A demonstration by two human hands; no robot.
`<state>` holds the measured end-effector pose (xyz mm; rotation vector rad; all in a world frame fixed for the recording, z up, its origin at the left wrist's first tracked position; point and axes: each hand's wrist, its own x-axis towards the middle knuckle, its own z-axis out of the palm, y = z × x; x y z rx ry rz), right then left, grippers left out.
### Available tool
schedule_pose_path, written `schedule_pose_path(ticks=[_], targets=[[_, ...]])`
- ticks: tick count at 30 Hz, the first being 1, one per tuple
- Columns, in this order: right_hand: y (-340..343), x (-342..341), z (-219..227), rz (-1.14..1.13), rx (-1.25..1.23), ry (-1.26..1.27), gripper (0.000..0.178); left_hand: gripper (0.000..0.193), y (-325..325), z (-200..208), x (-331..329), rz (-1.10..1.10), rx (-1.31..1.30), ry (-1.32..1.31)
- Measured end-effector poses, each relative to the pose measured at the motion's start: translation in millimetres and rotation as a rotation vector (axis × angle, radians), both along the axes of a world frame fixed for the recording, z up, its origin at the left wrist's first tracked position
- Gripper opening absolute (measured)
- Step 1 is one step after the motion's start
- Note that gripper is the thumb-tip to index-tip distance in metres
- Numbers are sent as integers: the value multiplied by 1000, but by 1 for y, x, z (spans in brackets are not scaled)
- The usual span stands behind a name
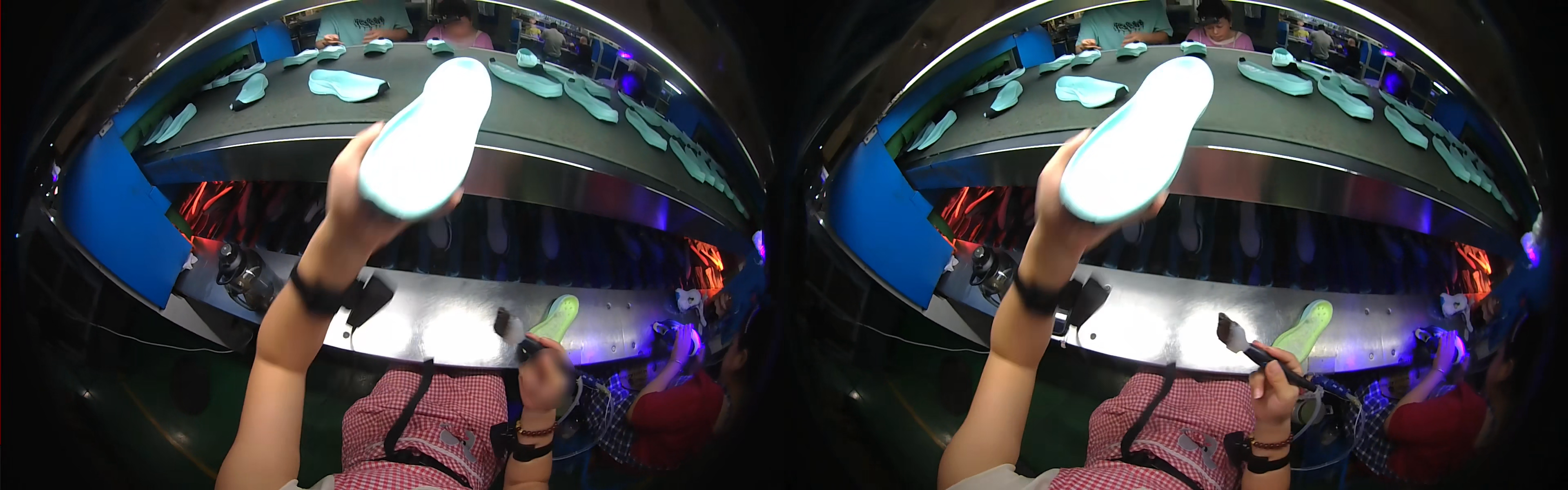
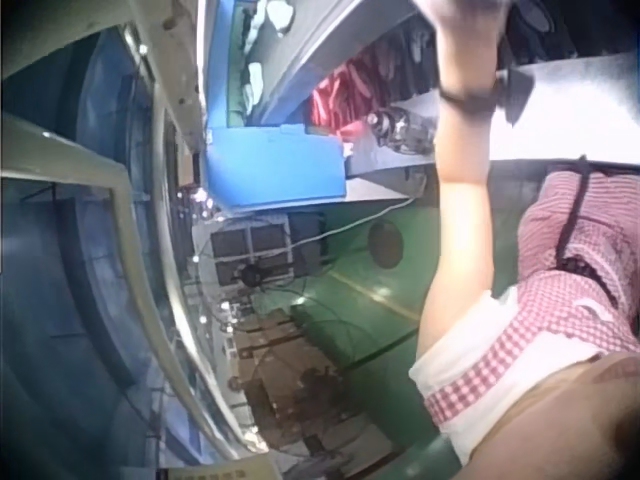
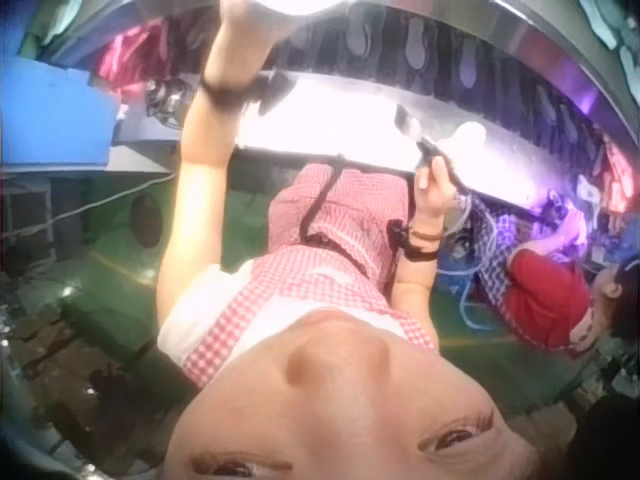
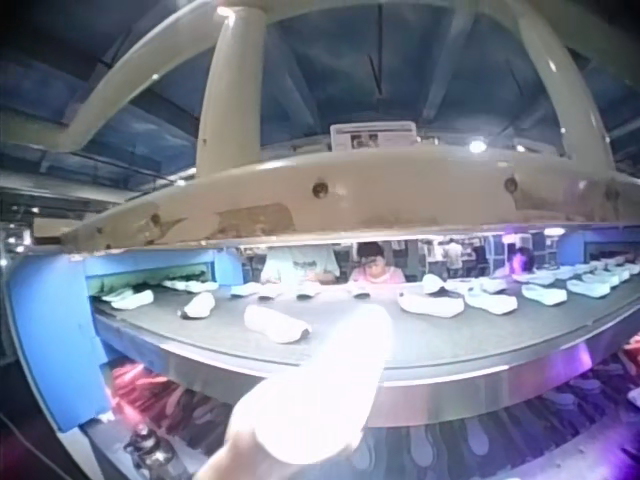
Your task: Applying glue or solvent to the interior of shoe soles using a brush on an assembly line.
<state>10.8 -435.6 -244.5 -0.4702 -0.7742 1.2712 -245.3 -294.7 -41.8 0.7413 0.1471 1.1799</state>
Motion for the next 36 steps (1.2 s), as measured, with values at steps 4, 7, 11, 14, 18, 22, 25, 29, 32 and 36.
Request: schedule_pose_path(ticks=[4,7,11,14,18,22,25,29,32,36], targets=[[6,-16,-1,13,-155,58,22,40,110,23,8,71,-362,-103],[0,-13,-3,-22,-192,69,22,38,146,25,-4,319,-563,-222],[-16,9,-12,-89,-268,78,20,39,159,20,-49,449,-570,-208],[-20,16,-17,-153,-403,95,19,36,161,21,-98,662,-597,-181],[-21,22,-24,-158,-419,109,20,39,154,29,-152,643,-452,-71],[-19,23,-30,-174,-445,169,20,39,130,36,-143,500,-394,41],[-15,22,-40,-159,-477,178,21,37,109,29,-107,355,-273,86],[-6,17,-41,-102,-513,192,21,30,118,30,-61,458,-488,2],[-2,18,-43,-91,-517,206,21,38,133,32,-57,502,-472,-141],[2,18,-38,-131,-621,167,20,40,156,34,-79,624,-519,-298]])
